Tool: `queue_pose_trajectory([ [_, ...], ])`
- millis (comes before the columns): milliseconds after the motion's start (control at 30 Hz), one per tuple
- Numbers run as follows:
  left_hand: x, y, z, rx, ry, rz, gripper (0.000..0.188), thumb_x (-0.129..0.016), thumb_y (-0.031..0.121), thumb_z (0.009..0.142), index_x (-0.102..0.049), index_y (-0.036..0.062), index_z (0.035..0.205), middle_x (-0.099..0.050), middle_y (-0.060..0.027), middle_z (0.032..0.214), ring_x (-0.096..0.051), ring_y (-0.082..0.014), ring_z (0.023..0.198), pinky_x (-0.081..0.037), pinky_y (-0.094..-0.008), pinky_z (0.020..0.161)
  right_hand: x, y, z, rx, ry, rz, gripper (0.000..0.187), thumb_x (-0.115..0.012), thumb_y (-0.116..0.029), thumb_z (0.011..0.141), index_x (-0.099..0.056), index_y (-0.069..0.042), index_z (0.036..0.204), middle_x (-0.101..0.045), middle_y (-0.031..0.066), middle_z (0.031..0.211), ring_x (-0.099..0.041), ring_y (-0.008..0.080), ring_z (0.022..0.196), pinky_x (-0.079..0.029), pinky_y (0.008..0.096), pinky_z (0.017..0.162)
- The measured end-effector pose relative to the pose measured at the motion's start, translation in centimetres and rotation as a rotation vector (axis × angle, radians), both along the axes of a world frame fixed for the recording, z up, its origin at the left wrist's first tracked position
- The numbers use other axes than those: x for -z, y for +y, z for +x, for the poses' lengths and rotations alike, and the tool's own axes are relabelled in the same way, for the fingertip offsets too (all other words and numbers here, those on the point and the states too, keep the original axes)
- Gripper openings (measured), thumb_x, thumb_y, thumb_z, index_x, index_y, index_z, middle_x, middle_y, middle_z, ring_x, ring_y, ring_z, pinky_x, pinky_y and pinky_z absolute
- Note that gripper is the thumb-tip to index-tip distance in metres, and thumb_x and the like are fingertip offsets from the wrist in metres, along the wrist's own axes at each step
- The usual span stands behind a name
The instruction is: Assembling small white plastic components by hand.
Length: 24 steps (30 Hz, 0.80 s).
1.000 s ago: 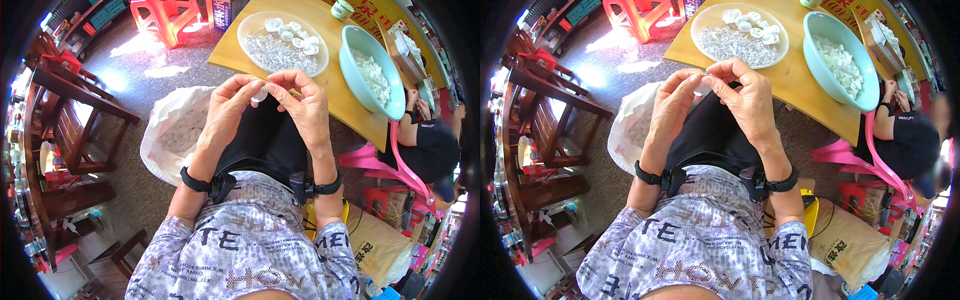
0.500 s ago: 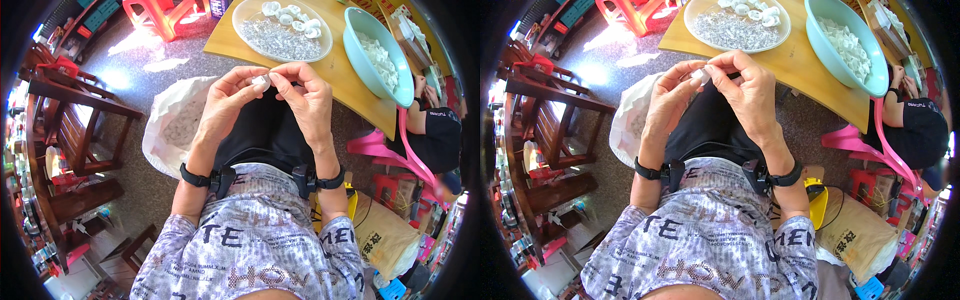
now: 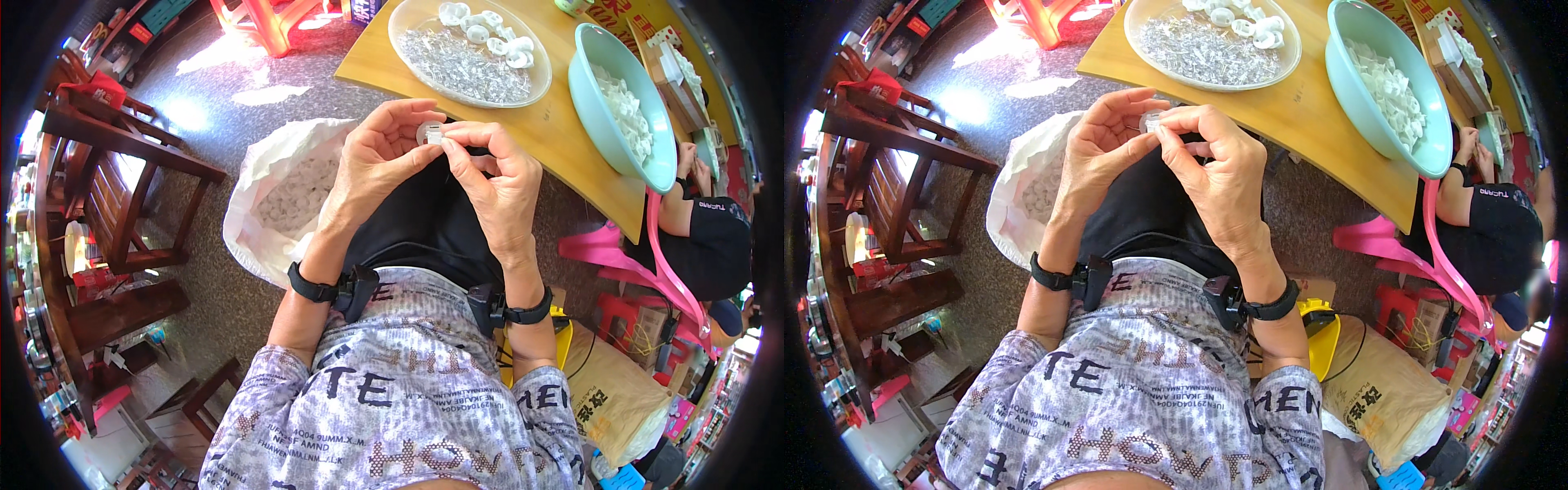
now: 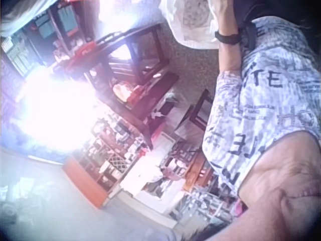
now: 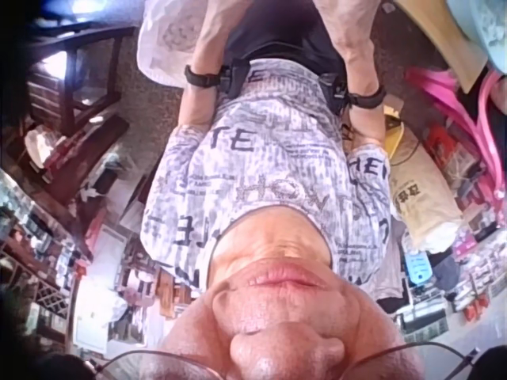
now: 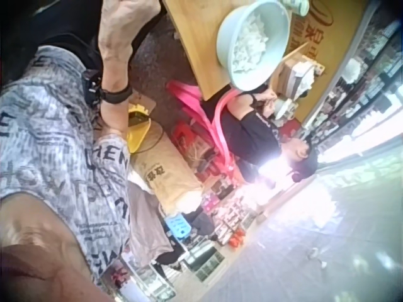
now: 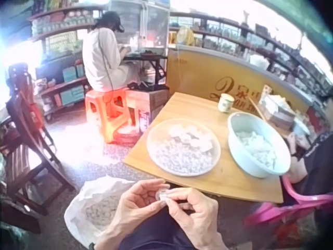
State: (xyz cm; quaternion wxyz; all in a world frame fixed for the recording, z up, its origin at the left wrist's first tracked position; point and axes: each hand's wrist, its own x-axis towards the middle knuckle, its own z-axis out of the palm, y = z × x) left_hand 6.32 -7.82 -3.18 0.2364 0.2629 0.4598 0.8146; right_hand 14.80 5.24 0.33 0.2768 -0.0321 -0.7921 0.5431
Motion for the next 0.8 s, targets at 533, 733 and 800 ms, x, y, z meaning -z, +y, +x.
queue_pose_trajectory([
  [533, 0.25, -0.31, 0.22, -0.049, -0.074, 0.107, 0.054, -0.071, -0.003, 0.078, -0.045, 0.0010, 0.125, -0.058, -0.0169, 0.119, -0.059, -0.0211, 0.108, -0.050, -0.0314, 0.093, 0.07, -0.80, -0.13, -0.030, 0.006, -0.179, 0.007, -0.064, 0.000, 0.086, -0.063, 0.002, 0.092, -0.068, 0.0075, 0.094, -0.063, 0.0071, 0.080, -0.054, 0.0198, 0.066],
  [733, 0.23, -0.44, 0.22, -0.070, -0.088, 0.116, 0.048, -0.072, -0.005, 0.076, -0.049, 0.0017, 0.118, -0.059, -0.0160, 0.117, -0.058, -0.0193, 0.109, -0.049, -0.0311, 0.094, -0.02, -0.76, -0.17, -0.047, 0.003, -0.173, 0.007, -0.065, 0.000, 0.086, -0.063, 0.002, 0.093, -0.068, 0.0085, 0.094, -0.062, 0.0066, 0.081, -0.054, 0.0198, 0.066],
  [800, 0.36, -0.50, 0.17, -0.064, -0.094, 0.121, 0.046, -0.072, -0.005, 0.076, -0.050, 0.0017, 0.116, -0.059, -0.0159, 0.117, -0.058, -0.0190, 0.109, -0.049, -0.0311, 0.094, 0.07, -0.89, -0.21, -0.053, 0.007, -0.193, 0.008, -0.064, 0.000, 0.086, -0.063, 0.002, 0.093, -0.068, 0.0087, 0.094, -0.062, 0.0066, 0.081, -0.054, 0.0199, 0.066],
])
